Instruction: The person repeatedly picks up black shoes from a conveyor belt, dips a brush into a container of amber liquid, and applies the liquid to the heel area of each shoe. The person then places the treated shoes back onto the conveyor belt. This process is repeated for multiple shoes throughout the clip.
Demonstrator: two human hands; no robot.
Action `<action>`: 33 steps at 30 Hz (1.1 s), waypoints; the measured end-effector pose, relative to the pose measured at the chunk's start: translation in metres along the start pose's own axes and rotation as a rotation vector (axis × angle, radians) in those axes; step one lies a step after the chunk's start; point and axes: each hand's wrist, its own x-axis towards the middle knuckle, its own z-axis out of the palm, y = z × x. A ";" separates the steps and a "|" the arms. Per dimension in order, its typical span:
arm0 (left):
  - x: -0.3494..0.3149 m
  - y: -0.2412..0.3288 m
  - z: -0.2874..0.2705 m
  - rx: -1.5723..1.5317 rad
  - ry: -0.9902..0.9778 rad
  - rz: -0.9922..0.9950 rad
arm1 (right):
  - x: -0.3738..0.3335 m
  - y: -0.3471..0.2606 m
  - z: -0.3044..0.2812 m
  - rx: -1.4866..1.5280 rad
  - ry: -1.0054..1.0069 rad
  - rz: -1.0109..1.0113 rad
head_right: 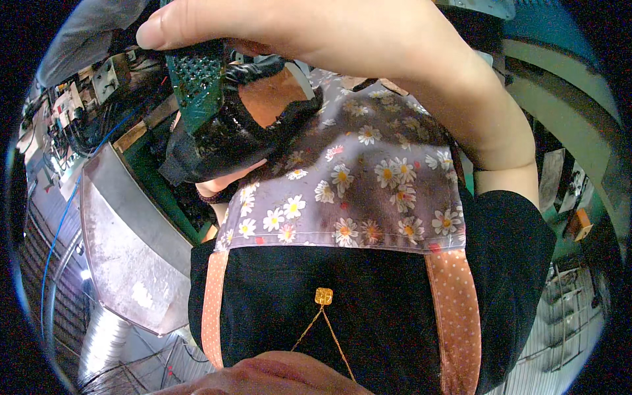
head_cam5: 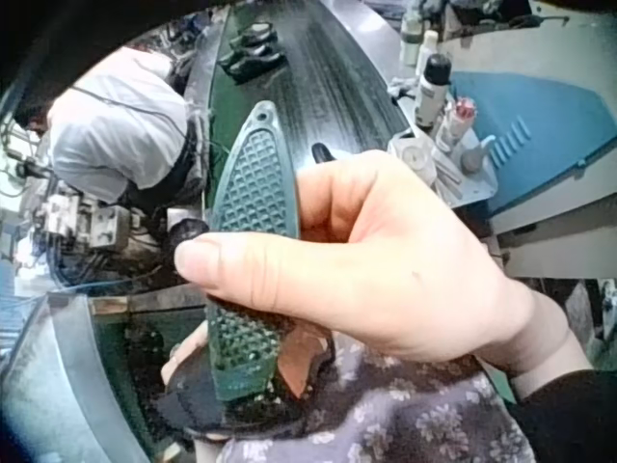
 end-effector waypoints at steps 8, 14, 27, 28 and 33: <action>0.002 0.012 0.003 0.267 0.055 -0.050 | 0.006 0.011 -0.004 0.084 -0.023 -0.144; 0.002 0.009 -0.002 0.413 0.116 -0.046 | 0.000 0.010 -0.032 0.056 0.024 -0.169; -0.061 0.011 0.002 0.555 0.499 0.065 | 0.041 0.053 -0.072 -0.450 0.352 -0.111; -0.069 0.007 0.004 0.578 0.553 0.058 | 0.042 0.054 -0.071 -0.457 0.345 -0.100; -0.109 -0.021 0.007 0.712 0.825 0.105 | 0.049 0.051 -0.081 -0.578 0.349 -0.009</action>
